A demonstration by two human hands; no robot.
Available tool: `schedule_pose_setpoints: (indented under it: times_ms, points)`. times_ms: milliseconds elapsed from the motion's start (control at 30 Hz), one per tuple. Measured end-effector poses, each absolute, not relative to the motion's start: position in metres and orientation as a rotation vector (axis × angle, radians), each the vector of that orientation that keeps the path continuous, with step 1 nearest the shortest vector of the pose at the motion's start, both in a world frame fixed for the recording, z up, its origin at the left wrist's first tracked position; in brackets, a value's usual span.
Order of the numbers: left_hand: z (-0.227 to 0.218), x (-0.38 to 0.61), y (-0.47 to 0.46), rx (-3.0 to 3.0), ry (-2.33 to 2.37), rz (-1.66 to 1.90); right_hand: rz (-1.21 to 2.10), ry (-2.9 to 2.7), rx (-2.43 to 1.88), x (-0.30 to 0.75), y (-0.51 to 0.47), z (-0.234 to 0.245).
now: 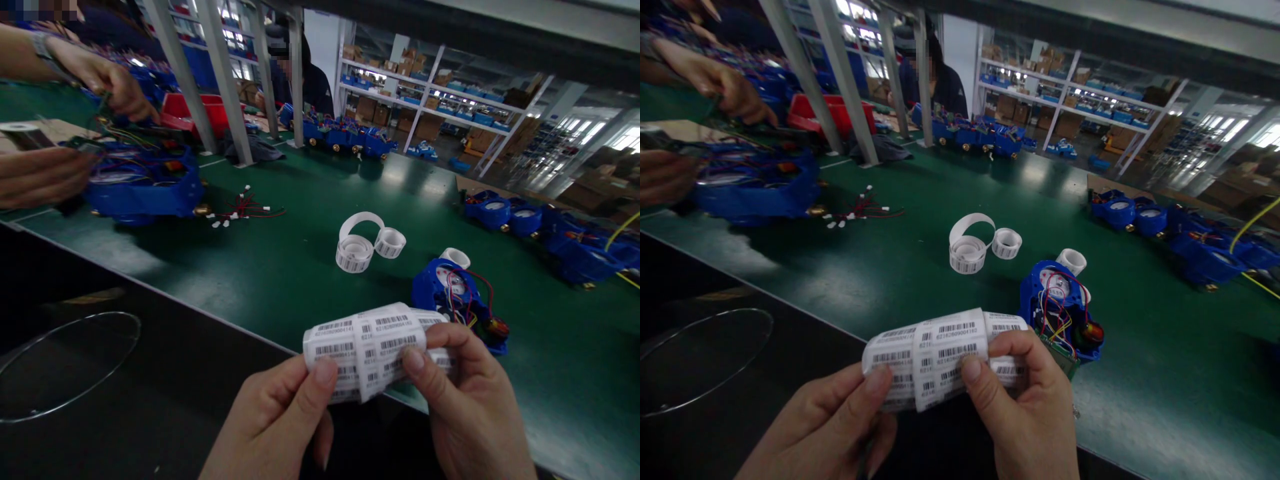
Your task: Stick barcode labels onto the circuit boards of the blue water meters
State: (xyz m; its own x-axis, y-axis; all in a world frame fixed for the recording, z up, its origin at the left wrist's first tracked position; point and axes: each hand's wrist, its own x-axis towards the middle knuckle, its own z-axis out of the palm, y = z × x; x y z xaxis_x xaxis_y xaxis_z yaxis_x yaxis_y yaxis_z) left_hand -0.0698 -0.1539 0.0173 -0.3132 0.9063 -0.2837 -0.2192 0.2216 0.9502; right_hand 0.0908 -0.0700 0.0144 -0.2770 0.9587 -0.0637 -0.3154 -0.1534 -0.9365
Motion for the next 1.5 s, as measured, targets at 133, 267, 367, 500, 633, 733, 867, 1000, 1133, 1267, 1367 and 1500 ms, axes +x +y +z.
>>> schedule_pose_setpoints:
  times_ms: [133, 267, 367, 500, 633, 733, 867, 1000, 1133, 1267, 1367, 1500]
  points:
    - [0.029, -0.064, -0.148, 0.589, 1.369, 1.318, 1.585, -1.087, -0.936, 0.092, -0.068, 0.020]
    - [0.033, -0.061, -0.145, 0.549, 1.377, 1.372, 1.550, -1.083, -0.946, 0.096, -0.066, 0.019]
    - [0.031, -0.060, -0.147, 0.559, 1.472, 1.399, 1.536, -1.089, -0.927, 0.097, -0.067, 0.019]
    - [0.029, -0.059, -0.148, 0.624, 1.502, 1.510, 1.614, -1.138, -0.812, 0.094, -0.076, 0.027]
    - [0.035, -0.057, -0.147, 0.821, 1.752, 1.467, 1.720, -1.127, -0.857, 0.088, -0.088, 0.038]
    - [0.043, -0.055, -0.146, 1.085, 1.990, 1.410, 1.670, -1.145, -0.954, 0.083, -0.092, 0.037]
    - [0.047, -0.053, -0.145, 1.196, 2.028, 1.334, 1.523, -1.217, -0.988, 0.080, -0.088, 0.029]
    - [0.043, -0.055, -0.143, 0.862, 1.777, 1.340, 1.578, -1.166, -0.928, 0.083, -0.081, 0.028]
    - [0.040, -0.060, -0.141, 0.689, 1.350, 1.354, 1.709, -1.002, -0.933, 0.087, -0.075, 0.034]
    - [0.042, -0.071, -0.146, 1.201, 1.394, 1.155, 1.775, -0.914, -0.953, 0.089, -0.071, 0.040]
    - [0.044, -0.076, -0.150, 1.539, 1.620, 1.056, 1.837, -0.900, -0.925, 0.090, -0.070, 0.045]
    - [0.041, -0.069, -0.151, 1.318, 1.662, 1.217, 1.919, -0.891, -0.858, 0.095, -0.071, 0.047]
